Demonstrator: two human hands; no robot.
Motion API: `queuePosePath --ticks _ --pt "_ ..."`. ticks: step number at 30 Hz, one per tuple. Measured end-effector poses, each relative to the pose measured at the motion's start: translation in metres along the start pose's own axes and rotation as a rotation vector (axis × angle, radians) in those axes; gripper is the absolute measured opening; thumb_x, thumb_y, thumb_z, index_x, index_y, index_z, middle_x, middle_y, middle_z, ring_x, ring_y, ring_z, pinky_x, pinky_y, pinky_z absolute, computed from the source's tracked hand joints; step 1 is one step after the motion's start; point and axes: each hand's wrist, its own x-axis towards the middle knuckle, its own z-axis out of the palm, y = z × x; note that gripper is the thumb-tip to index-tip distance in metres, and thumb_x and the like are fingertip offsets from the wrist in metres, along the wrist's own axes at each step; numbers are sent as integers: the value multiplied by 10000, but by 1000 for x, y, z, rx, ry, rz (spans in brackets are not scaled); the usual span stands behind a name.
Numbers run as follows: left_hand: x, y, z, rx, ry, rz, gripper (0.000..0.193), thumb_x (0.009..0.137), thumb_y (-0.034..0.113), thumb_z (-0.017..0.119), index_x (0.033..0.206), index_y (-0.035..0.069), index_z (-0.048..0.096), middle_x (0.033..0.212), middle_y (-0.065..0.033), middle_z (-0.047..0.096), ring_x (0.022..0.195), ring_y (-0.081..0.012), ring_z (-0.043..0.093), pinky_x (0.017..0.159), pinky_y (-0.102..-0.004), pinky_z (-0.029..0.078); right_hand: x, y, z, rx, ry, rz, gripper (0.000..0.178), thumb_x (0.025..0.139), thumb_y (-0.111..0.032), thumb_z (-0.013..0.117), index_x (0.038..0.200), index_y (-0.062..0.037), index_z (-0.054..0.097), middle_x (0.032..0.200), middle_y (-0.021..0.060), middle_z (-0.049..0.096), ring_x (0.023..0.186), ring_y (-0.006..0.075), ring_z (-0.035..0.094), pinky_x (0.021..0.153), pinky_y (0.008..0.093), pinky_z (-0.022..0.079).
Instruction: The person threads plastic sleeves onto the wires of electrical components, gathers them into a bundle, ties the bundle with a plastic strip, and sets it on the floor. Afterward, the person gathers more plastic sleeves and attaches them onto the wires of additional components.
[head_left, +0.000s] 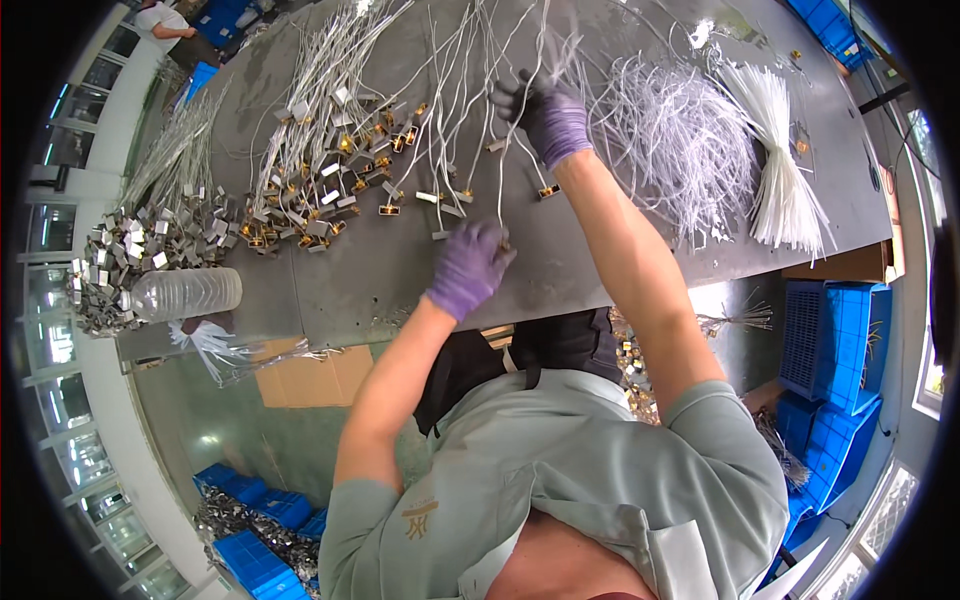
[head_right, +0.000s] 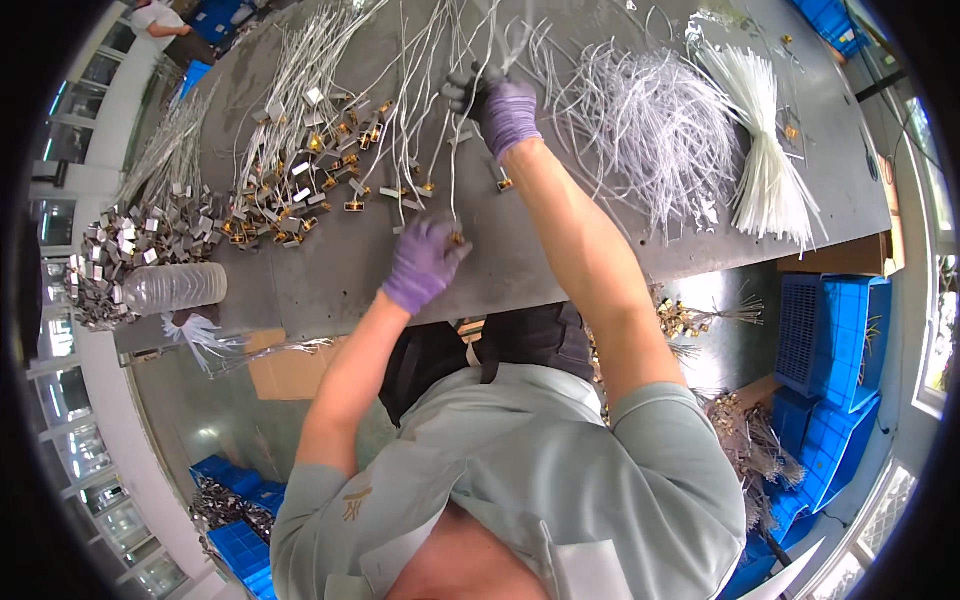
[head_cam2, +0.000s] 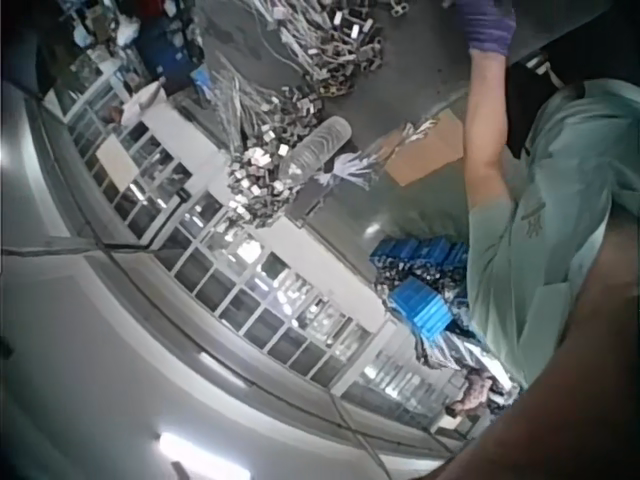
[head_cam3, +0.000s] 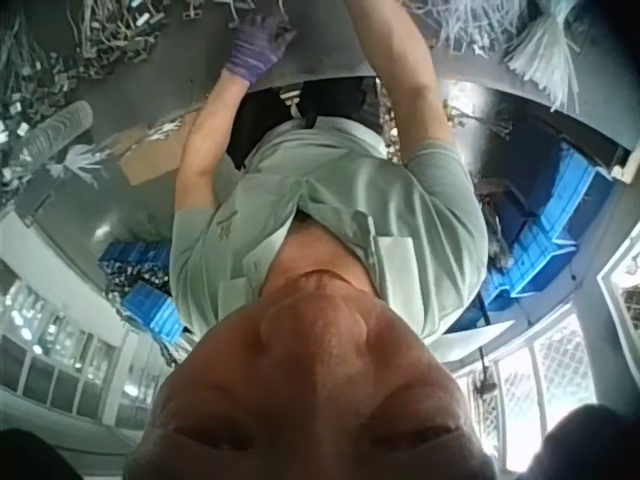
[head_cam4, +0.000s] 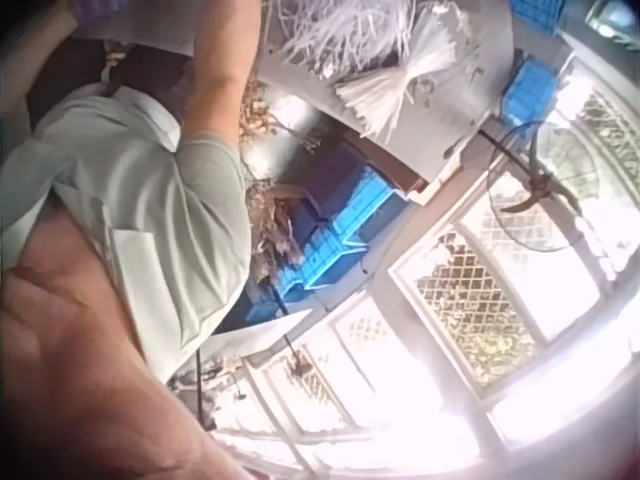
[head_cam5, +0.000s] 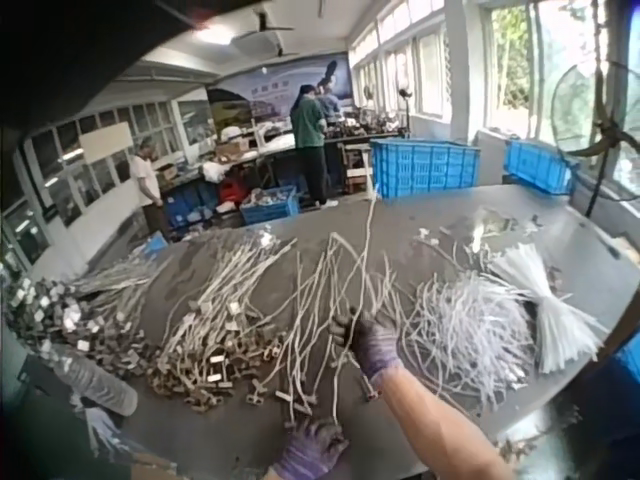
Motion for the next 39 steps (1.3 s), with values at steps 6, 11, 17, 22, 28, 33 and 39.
queuePosePath --ticks 6,11,17,22,28,33,39 --pt "-16 16 -31 -64 -164 -66 476 716 199 745 1128 71 544 1074 -141 597 979 -326 575 826 -421 475 -29 -38 51 55 -8 -157 210 924 -226 540 1020 -44 498 642 10 450 499 108 392 465 249 333" --pt "98 16 -130 -190 436 -223 402 878 338 593 1119 19 554 946 -168 654 838 -300 652 725 -352 510 -85 -25 102 -198 -176 -43 183 908 -185 567 975 -14 556 631 9 487 447 70 383 385 210 262" --pt "186 -19 -180 -708 672 -304 159 855 191 611 809 51 669 682 -33 642 660 -155 623 591 -332 485 -120 11 120 -517 -298 -128 196 906 -205 559 878 -16 602 619 24 545 470 85 474 425 224 358" --pt "188 -67 -161 250 749 -62 146 804 133 558 735 34 641 708 -151 650 658 -299 626 613 -377 467 -148 23 92 -920 -406 -165 281 919 -260 557 869 10 619 630 38 612 533 96 571 501 231 451" --pt "195 -96 -126 200 669 -218 136 781 115 528 722 51 632 708 -170 634 684 -337 621 625 -419 452 -162 40 66 -749 -393 9 277 950 -226 508 893 24 612 660 58 625 551 109 593 519 229 471" --pt "200 -126 -155 675 406 -340 261 846 222 538 720 27 658 734 -156 663 644 -288 636 578 -416 469 -160 50 61 -695 -398 106 306 945 -236 518 895 52 609 670 91 633 533 141 610 502 252 484" --pt "150 -128 -211 370 467 -184 247 856 254 613 902 14 647 778 -121 655 695 -267 616 611 -386 458 -26 -7 30 -1188 -548 -558 385 907 -322 576 1028 40 623 743 99 676 624 161 660 541 246 507"
